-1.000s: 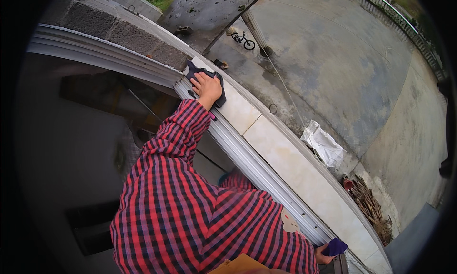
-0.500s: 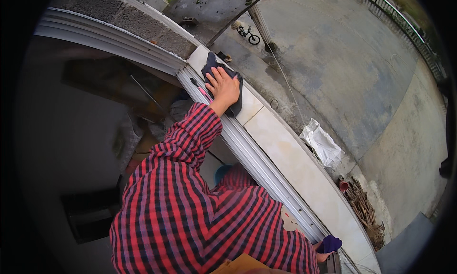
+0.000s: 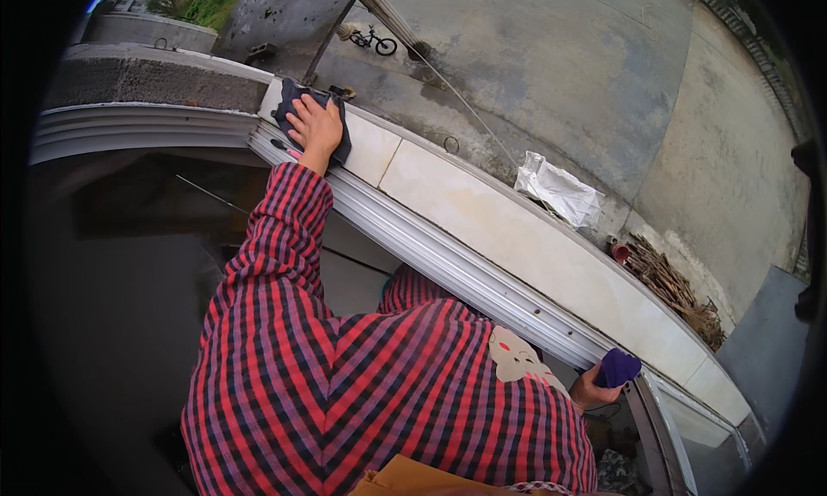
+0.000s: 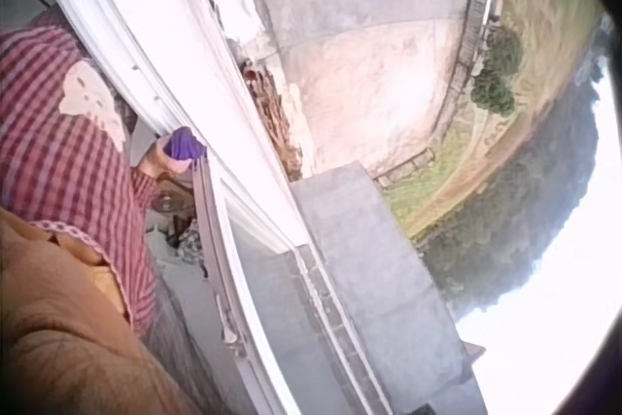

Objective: The person cleans a window frame using a dark cloth, a purple cloth, a toothbrush, and a tissue. They wipe the frame, scrub grooves with the toothbrush, and use the tissue to remove residue, repeating these actions along the frame.

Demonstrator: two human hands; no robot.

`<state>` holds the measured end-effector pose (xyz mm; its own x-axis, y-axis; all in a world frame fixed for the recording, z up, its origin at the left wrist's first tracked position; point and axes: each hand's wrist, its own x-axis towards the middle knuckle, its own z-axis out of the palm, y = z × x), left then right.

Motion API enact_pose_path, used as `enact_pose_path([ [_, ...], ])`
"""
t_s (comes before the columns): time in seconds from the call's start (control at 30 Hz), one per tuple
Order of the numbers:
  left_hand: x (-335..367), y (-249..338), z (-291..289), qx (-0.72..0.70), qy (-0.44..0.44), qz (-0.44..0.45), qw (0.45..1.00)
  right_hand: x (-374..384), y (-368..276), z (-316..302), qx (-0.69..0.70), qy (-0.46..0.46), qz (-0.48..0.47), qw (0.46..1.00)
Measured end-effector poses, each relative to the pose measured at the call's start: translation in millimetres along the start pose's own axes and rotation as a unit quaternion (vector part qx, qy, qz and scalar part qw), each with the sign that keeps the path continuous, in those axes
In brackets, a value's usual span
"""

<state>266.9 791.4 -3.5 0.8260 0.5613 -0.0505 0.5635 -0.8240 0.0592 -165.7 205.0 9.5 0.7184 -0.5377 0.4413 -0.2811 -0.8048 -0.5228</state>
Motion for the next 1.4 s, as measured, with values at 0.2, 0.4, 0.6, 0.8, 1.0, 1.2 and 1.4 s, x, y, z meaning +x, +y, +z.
enact_pose_path([
  [0.2, -158.5, 49.7, 2.0, -0.018, -0.004, 0.174, 0.984, 16.9, -16.1, 7.6, 0.066, 0.015, -0.067, 0.995],
  [0.4, -309.9, 104.8, -10.8, -0.027, -0.016, 0.414, 0.910, 2.3, -10.5, -13.7, 0.183, -0.005, -0.039, 0.982],
  [0.6, -419.3, 159.0, -20.2, -0.133, -0.140, 0.627, 0.755, -63.6, -0.7, -66.2, 0.343, -0.012, 0.150, 0.927],
  [0.8, -495.3, 246.0, 1.5, -0.236, -0.268, 0.779, 0.515, -107.1, 6.2, -99.2, 0.293, 0.051, 0.159, 0.941],
  [1.0, -490.9, 260.3, 5.8, -0.237, -0.237, 0.838, 0.430, -143.9, -13.5, -104.6, 0.311, 0.119, 0.289, 0.898],
  [1.2, -433.1, 218.7, -11.3, -0.174, -0.197, 0.845, 0.465, -144.8, -19.1, -82.0, 0.234, 0.092, 0.268, 0.930],
  [1.4, -505.4, 264.2, -15.0, -0.188, -0.157, 0.853, 0.461, -122.7, -26.1, -82.1, 0.080, 0.021, 0.226, 0.971],
])
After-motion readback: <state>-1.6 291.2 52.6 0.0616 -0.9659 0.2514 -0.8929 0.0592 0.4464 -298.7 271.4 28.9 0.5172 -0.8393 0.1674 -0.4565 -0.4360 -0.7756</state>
